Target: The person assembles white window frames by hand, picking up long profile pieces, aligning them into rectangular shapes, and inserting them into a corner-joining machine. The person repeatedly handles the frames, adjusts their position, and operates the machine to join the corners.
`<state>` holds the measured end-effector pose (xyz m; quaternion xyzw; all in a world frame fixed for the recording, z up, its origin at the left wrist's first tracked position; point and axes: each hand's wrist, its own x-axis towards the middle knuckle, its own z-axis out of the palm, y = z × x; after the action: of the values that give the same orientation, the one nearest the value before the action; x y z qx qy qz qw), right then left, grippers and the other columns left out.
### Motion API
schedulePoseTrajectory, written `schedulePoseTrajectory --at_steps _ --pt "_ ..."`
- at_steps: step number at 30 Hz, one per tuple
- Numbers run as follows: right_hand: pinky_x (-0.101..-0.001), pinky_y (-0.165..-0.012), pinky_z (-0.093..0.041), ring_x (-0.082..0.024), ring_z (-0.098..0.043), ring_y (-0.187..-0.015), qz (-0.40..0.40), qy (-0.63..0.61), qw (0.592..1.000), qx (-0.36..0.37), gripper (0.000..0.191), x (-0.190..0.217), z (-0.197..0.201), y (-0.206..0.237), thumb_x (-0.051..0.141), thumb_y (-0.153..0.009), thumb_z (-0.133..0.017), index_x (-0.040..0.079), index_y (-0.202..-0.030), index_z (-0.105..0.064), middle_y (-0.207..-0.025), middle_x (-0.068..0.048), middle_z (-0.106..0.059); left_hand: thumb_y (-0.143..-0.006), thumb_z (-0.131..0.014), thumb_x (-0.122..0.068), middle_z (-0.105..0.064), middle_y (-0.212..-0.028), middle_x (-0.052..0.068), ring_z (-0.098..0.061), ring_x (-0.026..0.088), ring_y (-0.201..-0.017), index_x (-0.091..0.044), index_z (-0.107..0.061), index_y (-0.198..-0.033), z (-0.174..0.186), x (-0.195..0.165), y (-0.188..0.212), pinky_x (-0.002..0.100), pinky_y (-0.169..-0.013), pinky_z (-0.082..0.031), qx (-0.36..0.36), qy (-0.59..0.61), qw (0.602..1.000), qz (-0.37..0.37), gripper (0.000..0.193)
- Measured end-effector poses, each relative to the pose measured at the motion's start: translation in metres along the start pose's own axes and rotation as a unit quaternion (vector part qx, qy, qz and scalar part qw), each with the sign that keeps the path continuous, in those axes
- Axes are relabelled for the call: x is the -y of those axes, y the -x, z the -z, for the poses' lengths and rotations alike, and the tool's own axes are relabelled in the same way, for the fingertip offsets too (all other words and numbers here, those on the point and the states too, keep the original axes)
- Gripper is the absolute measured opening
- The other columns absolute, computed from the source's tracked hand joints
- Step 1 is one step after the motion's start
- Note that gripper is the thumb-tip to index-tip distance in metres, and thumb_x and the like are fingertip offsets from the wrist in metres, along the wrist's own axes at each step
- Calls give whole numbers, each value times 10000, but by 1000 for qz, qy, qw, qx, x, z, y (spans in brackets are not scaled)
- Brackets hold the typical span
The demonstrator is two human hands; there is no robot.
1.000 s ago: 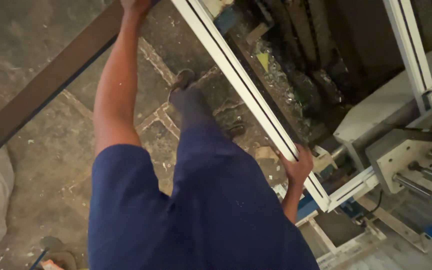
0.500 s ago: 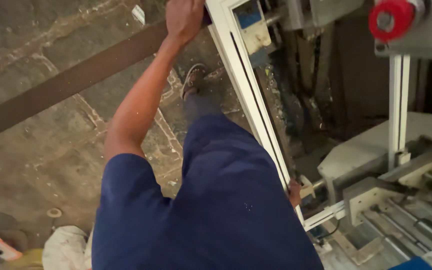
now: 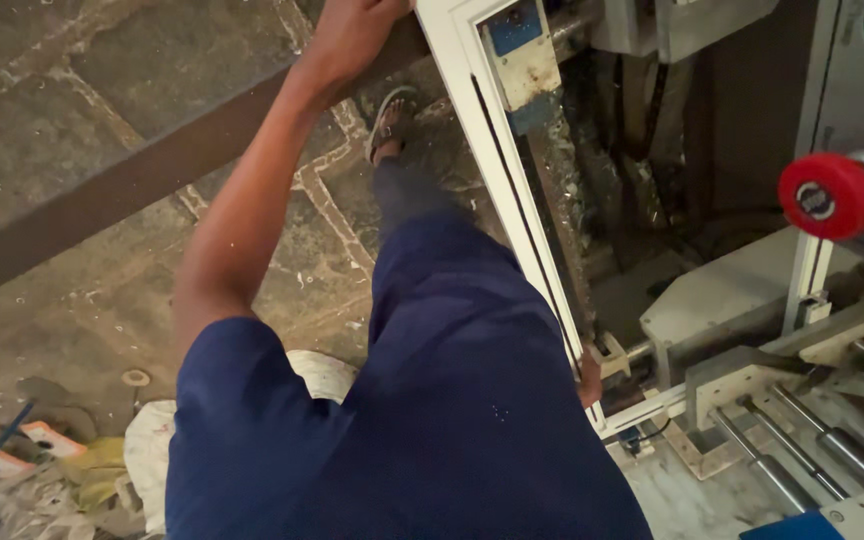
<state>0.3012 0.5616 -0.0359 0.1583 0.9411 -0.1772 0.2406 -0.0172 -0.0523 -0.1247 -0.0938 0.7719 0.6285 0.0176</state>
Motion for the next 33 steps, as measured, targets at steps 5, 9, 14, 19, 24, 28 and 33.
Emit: schedulePoseTrajectory --at_steps 5,9,14,19,24,28,33 --pt "-400 -896 -521 -290 -665 -1047 -7 -2 1000 17 446 3 0 -6 357 -1029 -553 39 -1317 -674 -1155 -182 -728 -1044 -681 -215 -471 -742 132 -461 139 -698 67 -562 -954 -1 -4 -4 392 -630 -404 7 -46 998 42 319" --pt "-439 -866 -524 -340 -664 -1036 -33 73 992 96 441 10 7 -13 328 -995 -581 37 -1318 -660 -1132 -207 -720 -1038 -664 -214 -557 -736 91 -514 103 -700 51 -596 -985 -2 -6 -5 359 -626 -445 3 -24 999 22 279" --pt "-419 -874 -524 -310 -659 -1034 -45 63 989 128 453 18 15 -20 335 -1006 -590 27 -1332 -654 -1133 -185 -711 -1050 -659 -212 -563 -735 105 -529 126 -667 49 -608 -993 -4 -11 -5 374 -610 -431 4 -51 999 18 272" --pt "-398 -882 -525 -280 -653 -1032 -47 47 987 148 465 7 14 -17 341 -1016 -599 17 -1345 -648 -1134 -162 -702 -1065 -656 -227 -595 -765 111 -540 139 -695 52 -616 -1023 -6 -4 -4 377 -613 -431 4 -29 999 18 286" --pt "-378 -890 -525 -251 -648 -1030 -42 26 983 176 478 0 19 -16 348 -1026 -608 6 -1358 -641 -1135 -140 -693 -1121 -629 -256 -622 -824 149 -565 187 -753 51 -619 -1078 -6 4 -1 409 -680 -446 23 -43 999 -4 311" --pt "-362 -896 -525 -227 -644 -1029 -7 -31 976 215 488 18 28 -37 354 -1034 -615 -2 -1368 -636 -1136 -122 -686 -1109 -630 -259 -706 -929 156 -665 185 -855 40 -631 -1151 -6 3 -1 402 -732 -513 24 -1 1000 -15 302" --pt "-341 -904 -525 -198 -638 -1027 94 -183 939 277 503 87 47 -92 360 -1044 -624 -12 -1382 -630 -1137 -100 -677 -1099 -635 -277 -717 -937 168 -681 211 -857 18 -647 -1146 -7 5 -2 415 -750 -528 0 -14 1000 1 299"
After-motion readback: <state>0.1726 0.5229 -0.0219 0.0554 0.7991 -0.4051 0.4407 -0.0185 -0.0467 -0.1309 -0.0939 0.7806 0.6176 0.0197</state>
